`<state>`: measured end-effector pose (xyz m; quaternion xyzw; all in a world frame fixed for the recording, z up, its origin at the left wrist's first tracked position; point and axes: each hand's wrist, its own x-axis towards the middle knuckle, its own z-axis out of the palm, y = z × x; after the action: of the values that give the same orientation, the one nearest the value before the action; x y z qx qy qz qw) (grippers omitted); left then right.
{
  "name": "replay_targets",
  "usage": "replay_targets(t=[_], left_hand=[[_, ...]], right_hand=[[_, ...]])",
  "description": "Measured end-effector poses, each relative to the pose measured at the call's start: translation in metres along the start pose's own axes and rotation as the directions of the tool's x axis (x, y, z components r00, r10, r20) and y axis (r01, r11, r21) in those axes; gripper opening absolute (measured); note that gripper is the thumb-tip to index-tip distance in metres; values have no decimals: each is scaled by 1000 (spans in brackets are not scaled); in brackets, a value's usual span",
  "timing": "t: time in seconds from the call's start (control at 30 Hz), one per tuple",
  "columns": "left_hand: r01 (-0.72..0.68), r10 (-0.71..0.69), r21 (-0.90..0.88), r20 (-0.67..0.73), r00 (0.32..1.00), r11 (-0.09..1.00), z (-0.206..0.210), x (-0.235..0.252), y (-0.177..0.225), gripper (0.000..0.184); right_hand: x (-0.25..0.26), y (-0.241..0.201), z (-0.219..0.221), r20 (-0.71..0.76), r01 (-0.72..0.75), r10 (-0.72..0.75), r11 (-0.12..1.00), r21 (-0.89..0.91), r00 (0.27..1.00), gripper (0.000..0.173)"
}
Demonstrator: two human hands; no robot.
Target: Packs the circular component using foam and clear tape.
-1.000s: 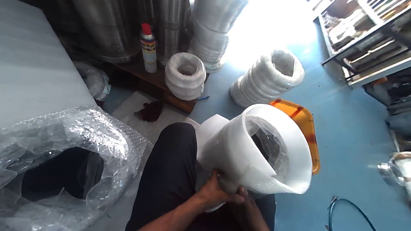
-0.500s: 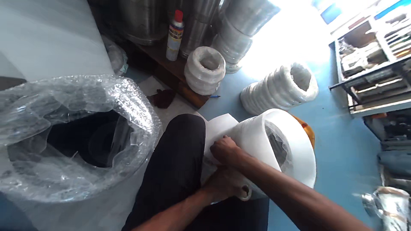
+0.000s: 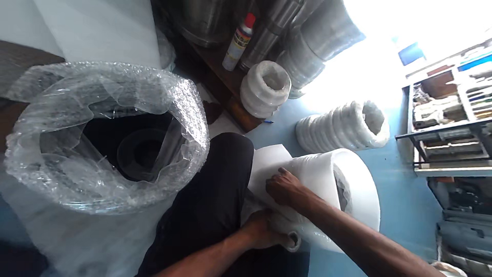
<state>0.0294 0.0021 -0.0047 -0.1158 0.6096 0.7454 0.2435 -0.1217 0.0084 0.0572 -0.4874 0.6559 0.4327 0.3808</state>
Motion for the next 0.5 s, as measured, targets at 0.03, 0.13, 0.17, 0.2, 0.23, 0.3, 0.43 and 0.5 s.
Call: replay_targets(t=[0.03,0.13,0.17,0.2,0.23,0.3,0.43,0.5], left_hand=[[-9,9,0,-7,1000,1000,0,-1,0,86],[-44,44,-4,-62,997,999,1,-3,-2,89],[-76,75,-6,-110,991,997,-2,-3,-2,89],[-111,110,3,-167,980,994,-6,-1,-1,89],[-126,126,8,-192,973,992,-11,0,-1,93],[-112,115,31,-147,982,993,-18,1,-2,98],[-79,81,28,-87,993,996,-20,2,-1,106],[-73,68,-35,-121,990,997,-20,2,-4,105]], right_hand=[[0,0,3,-13,4,-4,1000,8,1000,23],[-2,-4,13,-46,10,-8,1000,27,999,27],[-2,-4,14,-51,13,-12,1000,19,999,27],[-2,-3,15,-57,22,-22,1000,7,998,26],[-2,-2,15,-58,32,-32,999,-3,998,25],[-1,-4,16,-44,50,-51,999,-14,998,25],[-8,-6,14,-65,43,-41,999,21,997,29],[-9,-6,12,-90,49,-44,997,63,995,30]])
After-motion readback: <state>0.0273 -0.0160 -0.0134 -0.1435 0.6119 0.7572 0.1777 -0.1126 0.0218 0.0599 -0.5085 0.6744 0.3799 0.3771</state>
